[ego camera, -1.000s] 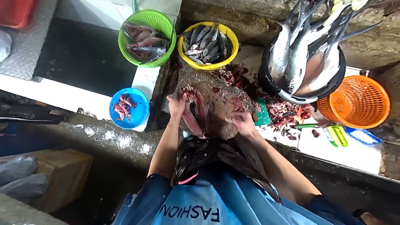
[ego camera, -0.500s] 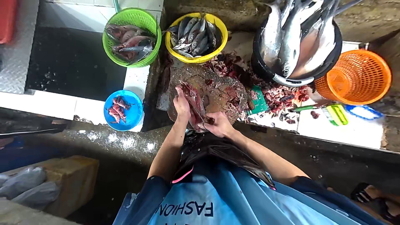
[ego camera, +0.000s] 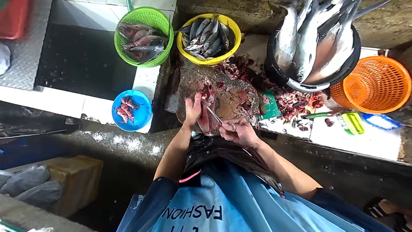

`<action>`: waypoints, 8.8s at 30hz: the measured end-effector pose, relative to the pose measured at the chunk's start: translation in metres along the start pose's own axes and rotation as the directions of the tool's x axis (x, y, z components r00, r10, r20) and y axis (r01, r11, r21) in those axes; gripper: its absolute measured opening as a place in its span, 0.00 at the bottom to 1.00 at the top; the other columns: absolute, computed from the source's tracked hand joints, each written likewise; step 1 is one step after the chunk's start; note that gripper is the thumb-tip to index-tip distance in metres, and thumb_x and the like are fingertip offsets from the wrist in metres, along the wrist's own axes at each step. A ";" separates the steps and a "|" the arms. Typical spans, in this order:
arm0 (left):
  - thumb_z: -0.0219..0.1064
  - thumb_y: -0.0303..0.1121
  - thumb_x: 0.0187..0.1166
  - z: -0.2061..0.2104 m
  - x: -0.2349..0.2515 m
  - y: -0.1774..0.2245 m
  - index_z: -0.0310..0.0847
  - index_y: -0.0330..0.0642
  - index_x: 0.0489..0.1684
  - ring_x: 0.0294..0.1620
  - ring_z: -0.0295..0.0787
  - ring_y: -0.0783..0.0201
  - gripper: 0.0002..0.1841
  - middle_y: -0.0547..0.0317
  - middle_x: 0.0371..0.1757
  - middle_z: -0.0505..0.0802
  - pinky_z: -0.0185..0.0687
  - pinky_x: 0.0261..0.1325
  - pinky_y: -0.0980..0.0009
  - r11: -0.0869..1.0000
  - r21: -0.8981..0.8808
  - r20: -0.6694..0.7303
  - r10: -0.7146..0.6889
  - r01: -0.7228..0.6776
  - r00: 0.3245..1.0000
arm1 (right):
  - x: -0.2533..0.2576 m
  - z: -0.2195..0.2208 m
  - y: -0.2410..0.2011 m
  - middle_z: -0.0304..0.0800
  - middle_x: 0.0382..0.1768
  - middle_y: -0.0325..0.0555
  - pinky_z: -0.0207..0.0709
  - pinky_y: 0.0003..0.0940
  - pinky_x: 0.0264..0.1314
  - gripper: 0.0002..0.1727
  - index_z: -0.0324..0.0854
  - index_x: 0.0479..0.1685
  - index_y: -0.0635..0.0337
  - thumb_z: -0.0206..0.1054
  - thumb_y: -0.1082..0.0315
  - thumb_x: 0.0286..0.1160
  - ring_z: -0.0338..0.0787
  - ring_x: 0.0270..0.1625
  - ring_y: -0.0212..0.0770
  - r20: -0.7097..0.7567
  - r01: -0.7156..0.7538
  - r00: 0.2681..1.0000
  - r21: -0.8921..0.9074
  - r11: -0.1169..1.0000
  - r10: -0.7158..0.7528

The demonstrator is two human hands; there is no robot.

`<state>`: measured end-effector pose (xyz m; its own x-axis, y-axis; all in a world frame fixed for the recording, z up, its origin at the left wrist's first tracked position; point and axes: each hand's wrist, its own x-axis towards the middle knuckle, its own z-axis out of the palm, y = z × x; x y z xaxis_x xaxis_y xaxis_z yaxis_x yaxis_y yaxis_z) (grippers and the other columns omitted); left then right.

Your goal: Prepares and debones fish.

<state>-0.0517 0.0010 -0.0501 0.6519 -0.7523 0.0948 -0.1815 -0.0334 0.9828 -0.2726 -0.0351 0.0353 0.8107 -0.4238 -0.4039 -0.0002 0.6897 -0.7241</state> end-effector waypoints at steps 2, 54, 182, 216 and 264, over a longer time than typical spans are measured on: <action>0.48 0.49 0.91 0.003 0.004 0.004 0.86 0.36 0.38 0.34 0.89 0.72 0.27 0.59 0.31 0.91 0.88 0.45 0.67 1.000 0.021 0.047 0.012 -0.013 0.999 | -0.005 -0.003 -0.003 0.90 0.27 0.44 0.76 0.24 0.25 0.12 0.92 0.37 0.64 0.68 0.63 0.77 0.81 0.22 0.29 0.000 0.048 0.999 -0.030 0.998 -0.048; 0.44 0.54 0.93 -0.009 0.040 0.029 0.78 0.47 0.72 0.58 0.91 0.61 0.27 0.55 0.58 0.93 0.89 0.61 0.55 0.620 -0.491 0.359 -0.495 0.611 0.791 | 0.000 -0.110 -0.028 0.89 0.26 0.44 0.80 0.42 0.30 0.17 0.89 0.37 0.60 0.57 0.61 0.82 0.82 0.23 0.39 -0.572 -0.192 0.774 -0.620 0.761 -0.271; 0.69 0.17 0.73 -0.019 0.018 -0.045 0.72 0.32 0.71 0.61 0.89 0.53 0.25 0.42 0.62 0.89 0.87 0.64 0.53 0.545 -0.496 0.130 -0.723 0.676 0.679 | 0.030 -0.024 0.050 0.92 0.47 0.60 0.75 0.64 0.63 0.19 0.87 0.49 0.64 0.63 0.57 0.72 0.92 0.51 0.61 -0.195 -0.222 0.967 -0.960 -0.171 -0.162; 0.48 0.34 0.95 -0.062 -0.031 -0.006 0.78 0.38 0.33 0.08 0.69 0.70 0.19 0.68 0.11 0.72 0.75 0.15 0.73 0.874 -0.093 -0.222 -0.486 0.478 0.845 | 0.084 -0.250 -0.051 0.85 0.57 0.76 0.80 0.74 0.56 0.39 0.73 0.67 0.74 0.75 0.49 0.64 0.87 0.62 0.74 -0.788 -0.786 0.602 -0.613 0.077 -0.131; 0.82 0.60 0.62 -0.032 -0.029 -0.010 0.86 0.45 0.50 0.54 0.92 0.41 0.30 0.44 0.48 0.94 0.86 0.51 0.37 0.393 0.831 -0.010 -0.699 0.395 0.715 | 0.049 -0.059 0.029 0.92 0.41 0.53 0.86 0.60 0.49 0.18 0.84 0.56 0.54 0.60 0.51 0.87 0.94 0.46 0.54 -0.207 -0.214 0.942 -0.977 -0.004 0.264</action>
<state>-0.0451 0.0441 -0.0578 0.6001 -0.5081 -0.6178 -0.4251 -0.8568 0.2917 -0.2676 -0.0702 -0.0383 0.6424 -0.3388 -0.6874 -0.7450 -0.4862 -0.4567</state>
